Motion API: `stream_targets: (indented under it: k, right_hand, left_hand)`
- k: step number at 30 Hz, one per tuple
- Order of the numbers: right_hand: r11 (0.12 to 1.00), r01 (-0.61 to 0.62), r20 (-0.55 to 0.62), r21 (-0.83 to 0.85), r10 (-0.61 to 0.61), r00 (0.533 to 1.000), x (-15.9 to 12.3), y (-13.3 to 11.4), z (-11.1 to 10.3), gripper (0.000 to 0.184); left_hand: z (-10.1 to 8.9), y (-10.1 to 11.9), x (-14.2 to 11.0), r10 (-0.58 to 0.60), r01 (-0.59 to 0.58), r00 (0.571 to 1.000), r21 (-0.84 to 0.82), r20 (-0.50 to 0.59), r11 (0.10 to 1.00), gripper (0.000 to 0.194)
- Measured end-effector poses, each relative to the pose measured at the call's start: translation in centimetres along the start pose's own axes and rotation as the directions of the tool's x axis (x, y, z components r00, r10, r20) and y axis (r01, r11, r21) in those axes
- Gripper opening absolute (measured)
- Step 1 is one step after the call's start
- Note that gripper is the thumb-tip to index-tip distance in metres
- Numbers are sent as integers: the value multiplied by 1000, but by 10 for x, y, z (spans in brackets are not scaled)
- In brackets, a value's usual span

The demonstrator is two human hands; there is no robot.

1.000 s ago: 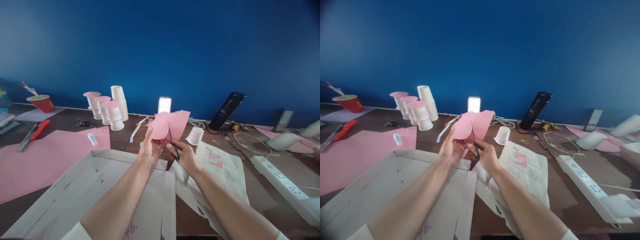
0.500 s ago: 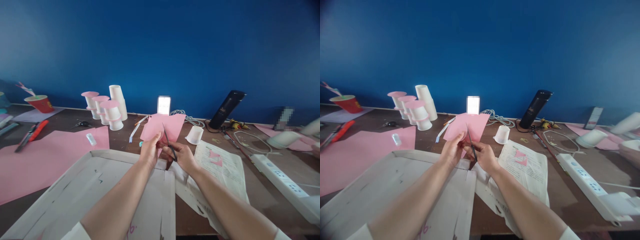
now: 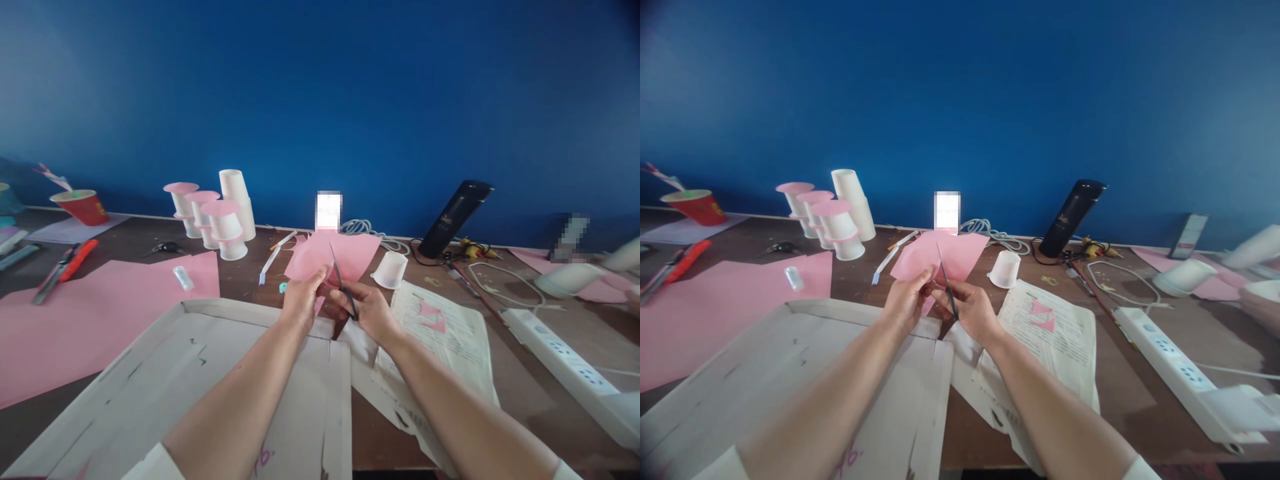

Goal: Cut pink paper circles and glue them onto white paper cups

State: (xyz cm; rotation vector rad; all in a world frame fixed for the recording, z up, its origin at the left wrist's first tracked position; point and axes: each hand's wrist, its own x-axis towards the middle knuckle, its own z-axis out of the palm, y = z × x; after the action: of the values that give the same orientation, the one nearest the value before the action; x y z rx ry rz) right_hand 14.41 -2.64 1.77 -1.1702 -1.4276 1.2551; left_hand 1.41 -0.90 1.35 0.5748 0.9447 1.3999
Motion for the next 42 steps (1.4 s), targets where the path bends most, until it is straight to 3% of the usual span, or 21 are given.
stream_targets:
  k: [6,12,16,29,33,42]
  right_hand:
    - [999,12,-10,-45,-12,1000,-1,-4,0,56]
    - [997,6,-33,-74,-9,999,0,-3,0,58]
    - [998,28,-31,-60,-30,999,1,1,-1,56]
    - [995,46,-26,-92,-49,998,-1,-1,0,50]
    - [993,56,-18,-100,-58,998,-1,0,-1,42]
    - [987,82,5,-136,-82,997,-1,-1,-1,36]
  left_hand:
    - [0,-2,1,-15,15,1000,-32,3,999,30]
    - [-3,-5,2,-86,87,993,-12,79,996,35]
    - [-3,-5,3,-47,47,998,-3,40,999,37]
    - [1,2,-3,-57,62,994,-53,90,997,32]
    - [1,2,-2,10,-7,999,-93,33,996,28]
    - [-3,1,4,85,-84,996,-67,14,994,28]
